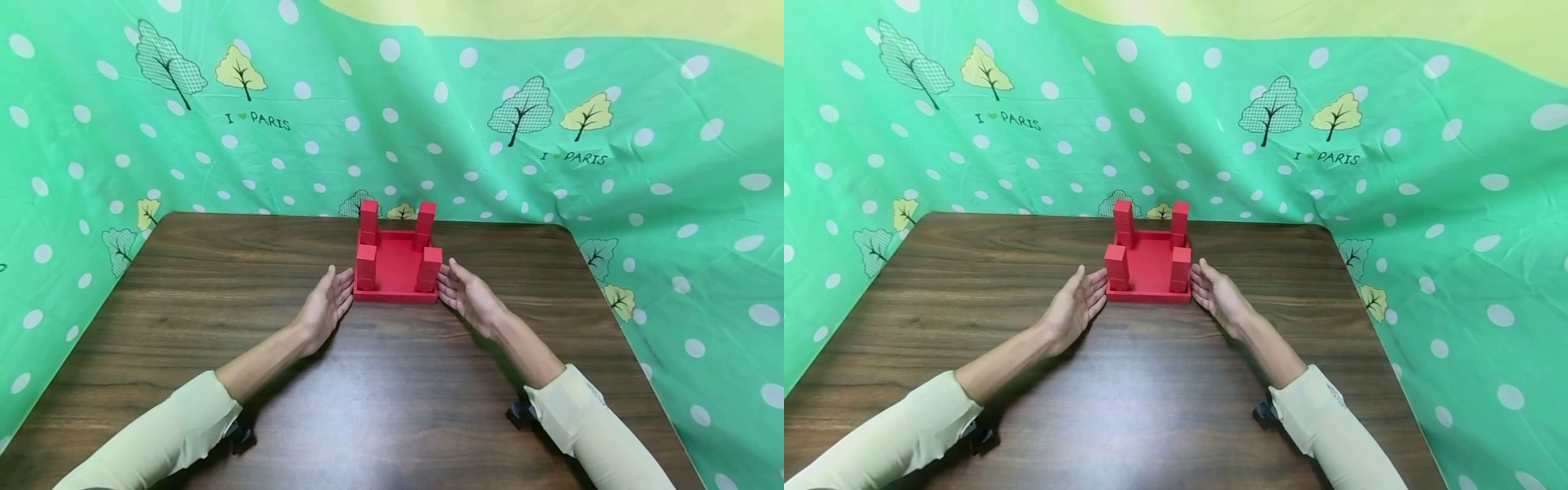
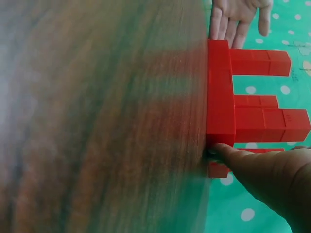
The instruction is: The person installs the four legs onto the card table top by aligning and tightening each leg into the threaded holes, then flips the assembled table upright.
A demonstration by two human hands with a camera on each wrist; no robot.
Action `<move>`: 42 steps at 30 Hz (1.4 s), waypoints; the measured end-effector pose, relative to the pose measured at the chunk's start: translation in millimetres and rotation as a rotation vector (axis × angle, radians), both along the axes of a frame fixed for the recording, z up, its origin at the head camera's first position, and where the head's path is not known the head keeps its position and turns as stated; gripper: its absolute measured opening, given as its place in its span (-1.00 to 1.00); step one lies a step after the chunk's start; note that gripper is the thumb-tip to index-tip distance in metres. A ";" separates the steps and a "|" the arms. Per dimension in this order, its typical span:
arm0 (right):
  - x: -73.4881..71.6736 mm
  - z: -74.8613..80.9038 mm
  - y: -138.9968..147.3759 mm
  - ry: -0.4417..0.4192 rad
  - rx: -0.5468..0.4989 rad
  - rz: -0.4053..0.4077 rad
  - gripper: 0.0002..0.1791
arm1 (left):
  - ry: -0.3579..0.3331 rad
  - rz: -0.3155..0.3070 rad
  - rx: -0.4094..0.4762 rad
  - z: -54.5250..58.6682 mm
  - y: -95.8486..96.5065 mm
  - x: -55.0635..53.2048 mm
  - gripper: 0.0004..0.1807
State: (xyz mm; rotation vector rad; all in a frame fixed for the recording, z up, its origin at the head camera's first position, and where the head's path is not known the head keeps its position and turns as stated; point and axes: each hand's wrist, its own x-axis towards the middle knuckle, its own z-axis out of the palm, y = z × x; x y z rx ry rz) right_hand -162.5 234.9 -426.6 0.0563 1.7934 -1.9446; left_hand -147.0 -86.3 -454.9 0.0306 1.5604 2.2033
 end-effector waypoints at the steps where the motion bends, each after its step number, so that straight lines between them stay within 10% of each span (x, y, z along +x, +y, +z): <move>1: 0.4 0.0 -0.4 0.001 -0.004 0.007 -0.08 | -0.005 0.005 0.010 0.2 1.3 1.0 -0.12; 42: 33.4 20.8 2.3 0.216 -0.114 0.112 -0.07 | 0.135 0.009 -0.023 34.1 -17.2 19.1 -0.11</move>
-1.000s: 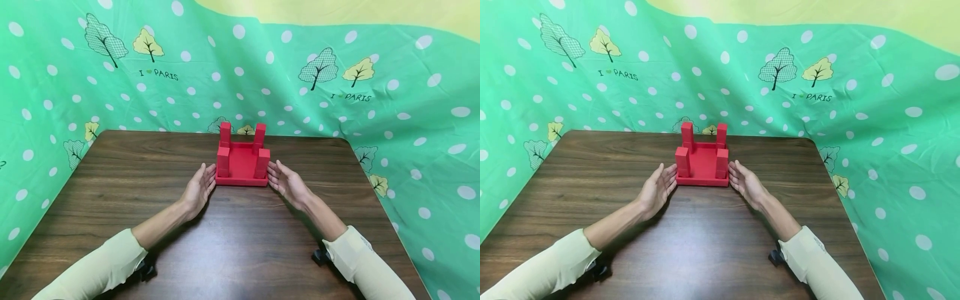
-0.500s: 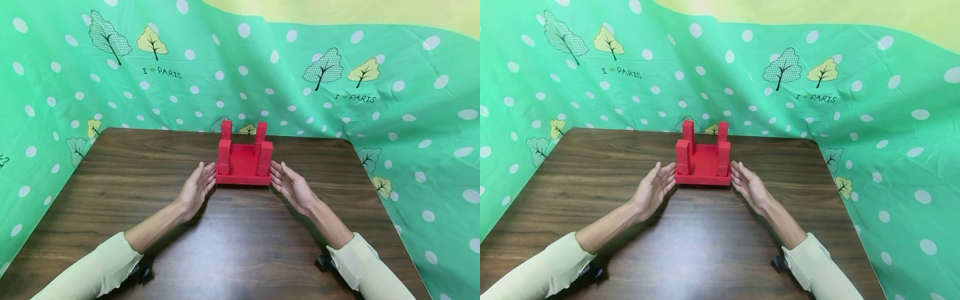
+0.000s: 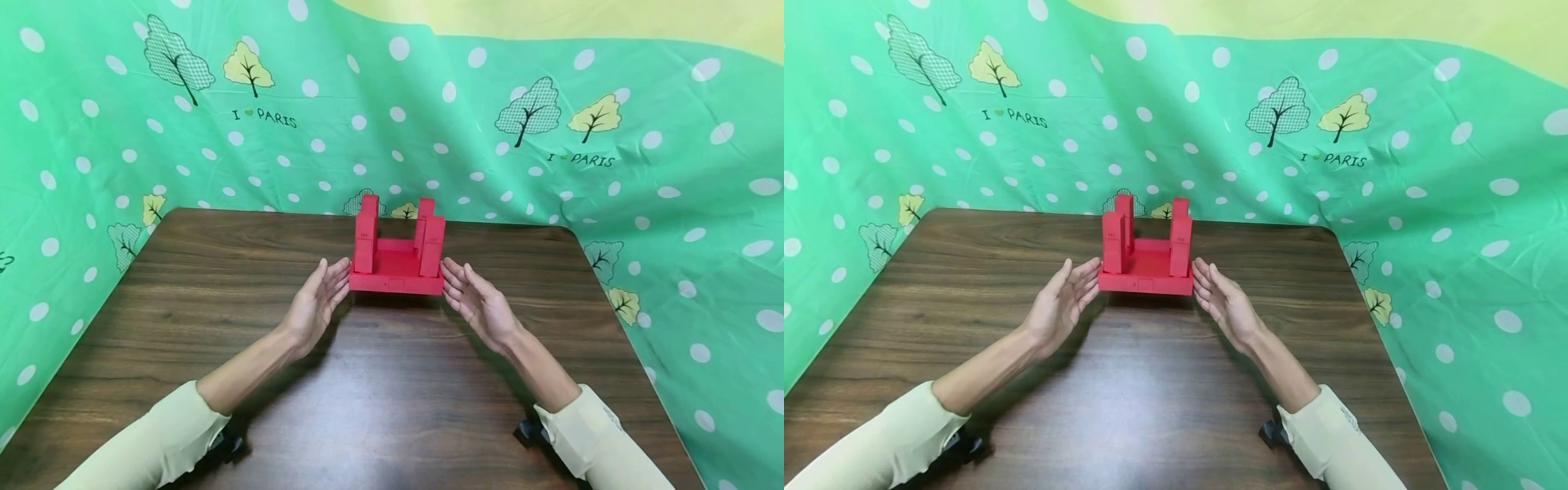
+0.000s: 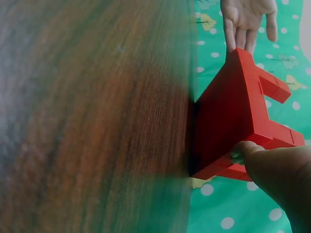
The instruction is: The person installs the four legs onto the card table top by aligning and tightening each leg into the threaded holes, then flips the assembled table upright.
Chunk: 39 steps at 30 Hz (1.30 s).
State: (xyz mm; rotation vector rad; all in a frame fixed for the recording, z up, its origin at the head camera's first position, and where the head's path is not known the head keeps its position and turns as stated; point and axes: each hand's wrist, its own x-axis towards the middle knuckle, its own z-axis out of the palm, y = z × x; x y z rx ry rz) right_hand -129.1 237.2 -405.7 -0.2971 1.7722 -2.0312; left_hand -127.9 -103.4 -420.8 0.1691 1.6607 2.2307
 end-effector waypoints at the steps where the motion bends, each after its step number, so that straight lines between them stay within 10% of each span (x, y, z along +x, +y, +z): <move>1: 0.4 0.4 0.1 0.002 -0.002 0.000 -0.07 | 0.005 0.000 0.000 0.4 -0.1 0.0 -0.11; 39: 1.1 18.9 -2.2 0.224 -0.053 -0.018 -0.10 | 0.155 0.050 0.021 20.7 -2.1 -7.4 -0.11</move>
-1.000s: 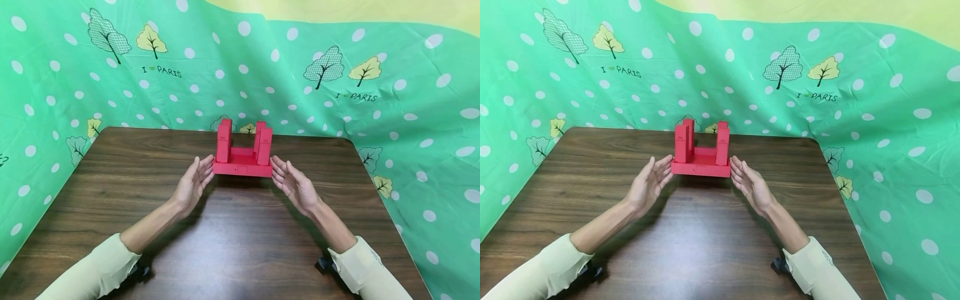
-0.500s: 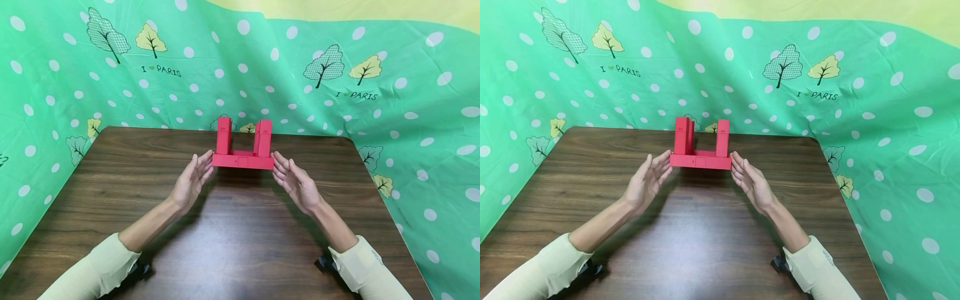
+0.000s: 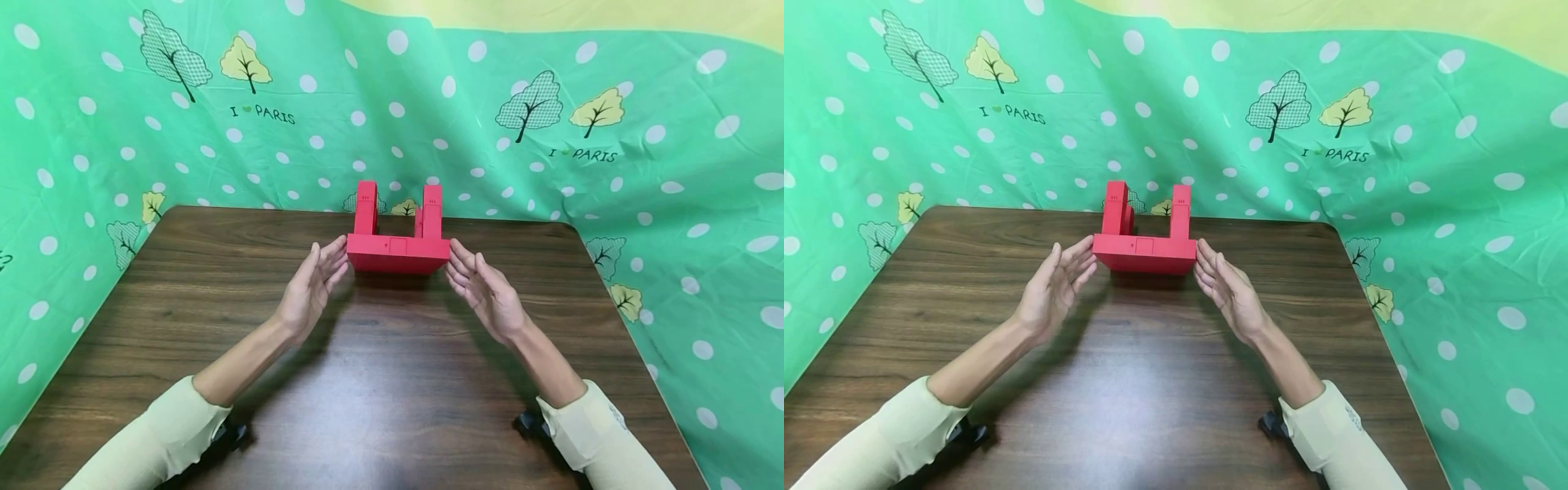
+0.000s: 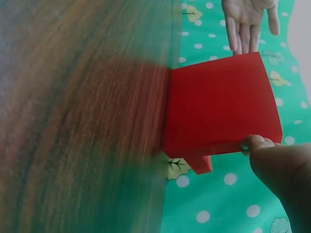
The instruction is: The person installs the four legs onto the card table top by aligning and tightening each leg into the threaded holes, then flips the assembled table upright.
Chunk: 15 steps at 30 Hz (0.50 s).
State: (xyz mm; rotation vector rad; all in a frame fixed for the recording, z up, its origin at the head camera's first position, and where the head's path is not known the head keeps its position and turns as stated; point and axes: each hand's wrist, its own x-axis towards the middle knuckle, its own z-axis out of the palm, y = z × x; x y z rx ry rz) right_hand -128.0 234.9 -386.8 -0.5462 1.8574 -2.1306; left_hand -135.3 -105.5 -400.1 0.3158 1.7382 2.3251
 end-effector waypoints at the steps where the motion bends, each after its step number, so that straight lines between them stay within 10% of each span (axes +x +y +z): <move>1: 0.1 0.5 0.0 0.000 0.004 -0.005 -0.10 | 0.003 0.001 -0.001 0.8 0.2 -0.3 -0.11; 15: -2.3 2.2 0.8 0.020 0.059 -0.014 -0.15 | -0.003 -0.031 -0.022 7.2 -1.3 -4.5 -0.14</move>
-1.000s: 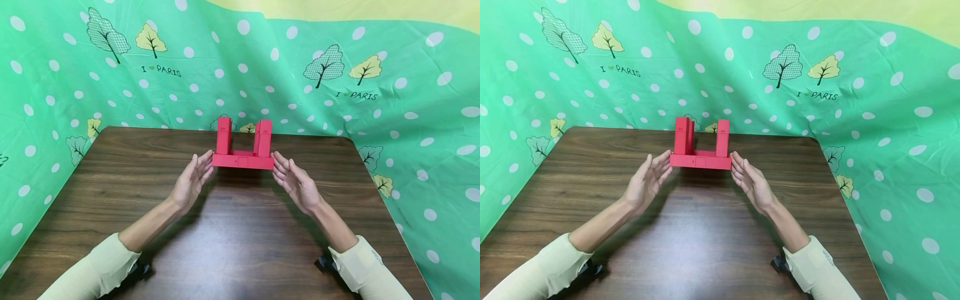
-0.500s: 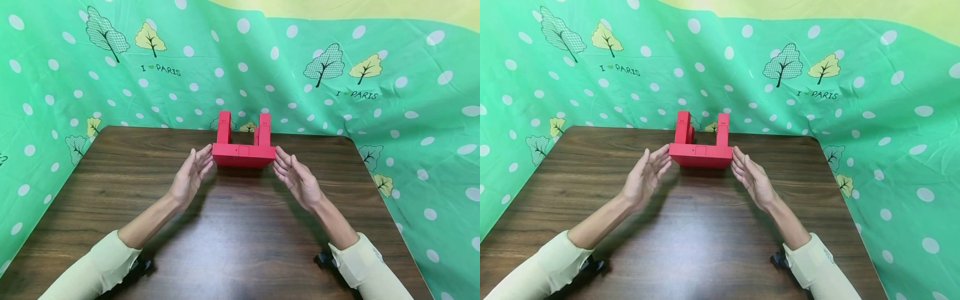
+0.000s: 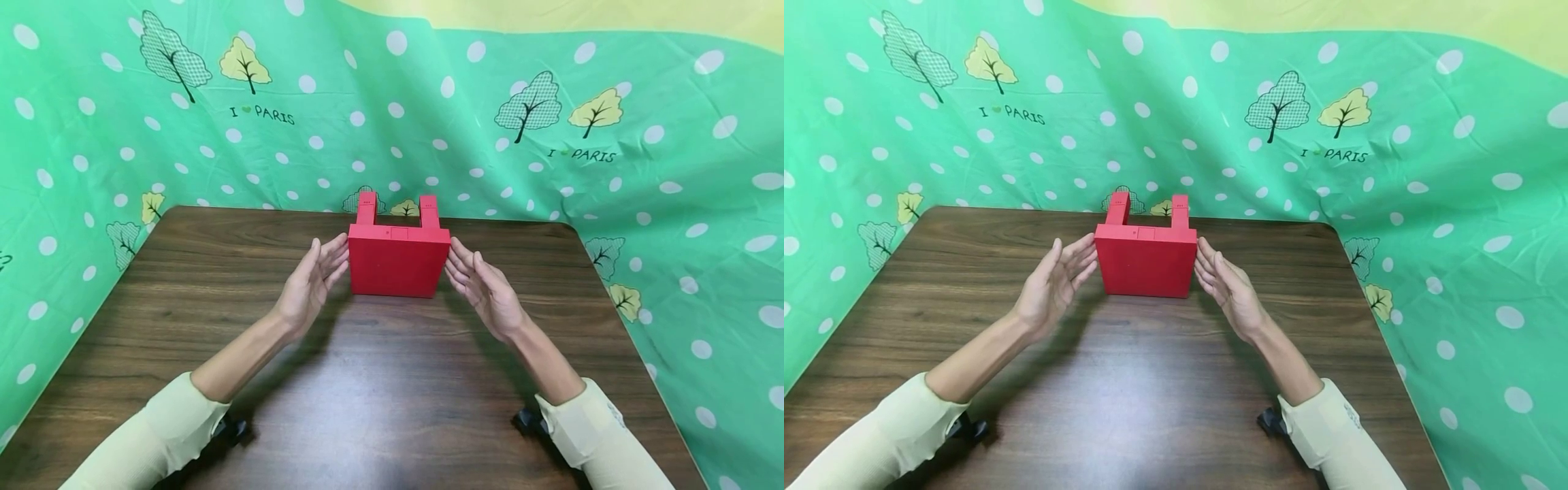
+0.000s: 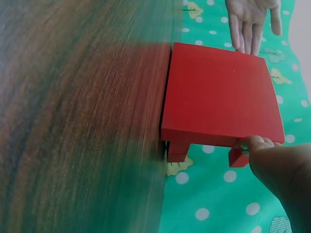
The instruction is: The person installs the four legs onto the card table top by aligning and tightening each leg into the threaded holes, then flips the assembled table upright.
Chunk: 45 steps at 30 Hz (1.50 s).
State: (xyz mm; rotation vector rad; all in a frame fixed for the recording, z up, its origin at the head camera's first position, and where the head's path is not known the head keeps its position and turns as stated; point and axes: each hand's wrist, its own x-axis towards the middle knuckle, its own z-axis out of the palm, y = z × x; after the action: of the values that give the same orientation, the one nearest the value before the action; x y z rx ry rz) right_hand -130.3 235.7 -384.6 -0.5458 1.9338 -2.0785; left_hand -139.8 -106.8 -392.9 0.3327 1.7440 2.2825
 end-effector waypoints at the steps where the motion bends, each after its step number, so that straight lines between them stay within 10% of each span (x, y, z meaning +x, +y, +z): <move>1: -0.1 0.0 0.2 0.000 0.004 -0.001 -0.15 | -0.003 -0.004 -0.003 0.0 -0.2 -0.2 -0.14; 30: -14.7 -22.4 12.4 0.130 0.197 -0.274 -0.35 | 0.011 0.133 -0.064 -18.1 -0.4 -10.6 -0.44; 45: -28.2 -33.8 11.2 0.108 0.144 -0.209 -0.62 | 0.169 0.131 -0.202 -34.4 0.6 -17.3 -0.53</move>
State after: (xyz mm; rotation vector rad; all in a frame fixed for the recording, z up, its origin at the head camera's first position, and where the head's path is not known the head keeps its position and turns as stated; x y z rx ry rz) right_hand -158.5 246.9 -418.4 -0.4507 2.2688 -2.0441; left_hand -157.0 -106.2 -427.3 0.3918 2.1192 2.1943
